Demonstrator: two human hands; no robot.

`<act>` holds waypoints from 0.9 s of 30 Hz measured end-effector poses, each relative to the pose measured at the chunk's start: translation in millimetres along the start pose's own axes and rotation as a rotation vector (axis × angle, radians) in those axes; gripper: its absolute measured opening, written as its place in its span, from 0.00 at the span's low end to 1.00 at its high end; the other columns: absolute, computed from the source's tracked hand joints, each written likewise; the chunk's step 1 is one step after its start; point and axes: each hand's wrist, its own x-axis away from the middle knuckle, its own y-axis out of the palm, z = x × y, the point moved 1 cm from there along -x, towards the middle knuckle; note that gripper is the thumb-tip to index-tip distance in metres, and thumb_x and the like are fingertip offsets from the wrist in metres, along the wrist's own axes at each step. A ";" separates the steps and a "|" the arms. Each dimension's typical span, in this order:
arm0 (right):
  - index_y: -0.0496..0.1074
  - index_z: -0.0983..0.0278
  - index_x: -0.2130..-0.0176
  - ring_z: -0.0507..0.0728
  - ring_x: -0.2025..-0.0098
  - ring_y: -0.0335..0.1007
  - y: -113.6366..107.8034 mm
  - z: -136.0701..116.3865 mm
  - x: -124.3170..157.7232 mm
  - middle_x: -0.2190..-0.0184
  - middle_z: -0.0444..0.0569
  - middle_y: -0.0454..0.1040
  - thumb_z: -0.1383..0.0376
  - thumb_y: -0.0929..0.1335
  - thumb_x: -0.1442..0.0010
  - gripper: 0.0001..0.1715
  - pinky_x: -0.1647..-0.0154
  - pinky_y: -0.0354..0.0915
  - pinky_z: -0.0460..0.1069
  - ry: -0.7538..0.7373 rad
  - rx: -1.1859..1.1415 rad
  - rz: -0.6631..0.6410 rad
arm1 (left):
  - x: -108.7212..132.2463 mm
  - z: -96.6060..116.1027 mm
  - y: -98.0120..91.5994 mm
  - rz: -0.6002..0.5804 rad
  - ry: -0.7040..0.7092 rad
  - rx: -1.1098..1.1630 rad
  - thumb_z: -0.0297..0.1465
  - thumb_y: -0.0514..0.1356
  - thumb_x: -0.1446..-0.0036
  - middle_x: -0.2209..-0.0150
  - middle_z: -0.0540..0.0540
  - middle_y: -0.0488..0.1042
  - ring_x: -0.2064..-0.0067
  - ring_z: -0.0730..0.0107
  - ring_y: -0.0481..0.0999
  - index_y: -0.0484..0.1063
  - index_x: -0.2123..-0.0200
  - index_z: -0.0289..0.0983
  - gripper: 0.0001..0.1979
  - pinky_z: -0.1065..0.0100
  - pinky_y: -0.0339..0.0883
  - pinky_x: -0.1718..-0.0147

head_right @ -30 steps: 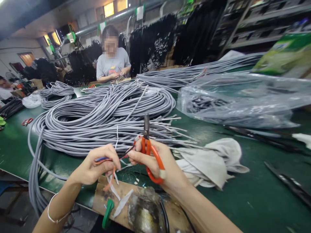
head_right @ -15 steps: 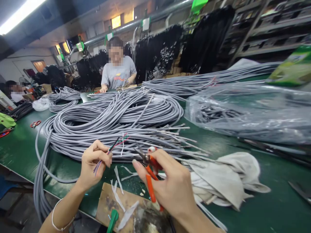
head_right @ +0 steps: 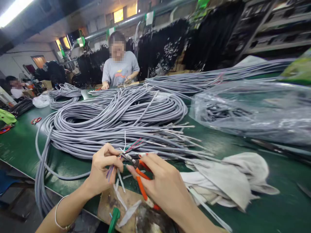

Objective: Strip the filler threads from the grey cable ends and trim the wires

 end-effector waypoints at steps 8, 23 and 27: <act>0.59 0.62 0.82 0.47 0.86 0.54 -1.5 0.0 -4.2 0.87 0.39 0.59 0.51 0.61 0.38 0.27 0.86 0.54 0.42 0.131 -0.103 -0.049 | -2.7 -1.5 3.0 -0.024 -0.515 0.203 0.30 0.60 0.47 0.70 0.47 0.76 0.73 0.72 0.74 0.71 0.59 0.35 0.11 0.73 0.69 0.74; 0.64 0.65 0.71 0.53 0.77 0.64 -1.8 3.2 5.6 0.79 0.47 0.66 0.59 0.59 0.35 0.16 0.75 0.62 0.46 -0.123 0.195 0.002 | -6.0 -0.7 -4.7 0.011 -0.452 0.252 0.31 0.63 0.51 0.76 0.45 0.75 0.73 0.70 0.73 0.75 0.75 0.33 0.07 0.72 0.65 0.74; 0.62 0.62 0.78 0.51 0.82 0.59 -3.9 3.1 7.9 0.83 0.44 0.63 0.61 0.60 0.36 0.20 0.80 0.56 0.46 -0.132 0.267 0.000 | -6.1 0.1 -3.5 -0.053 -0.503 0.320 0.35 0.64 0.52 0.75 0.44 0.76 0.73 0.70 0.73 0.74 0.75 0.32 0.10 0.72 0.65 0.75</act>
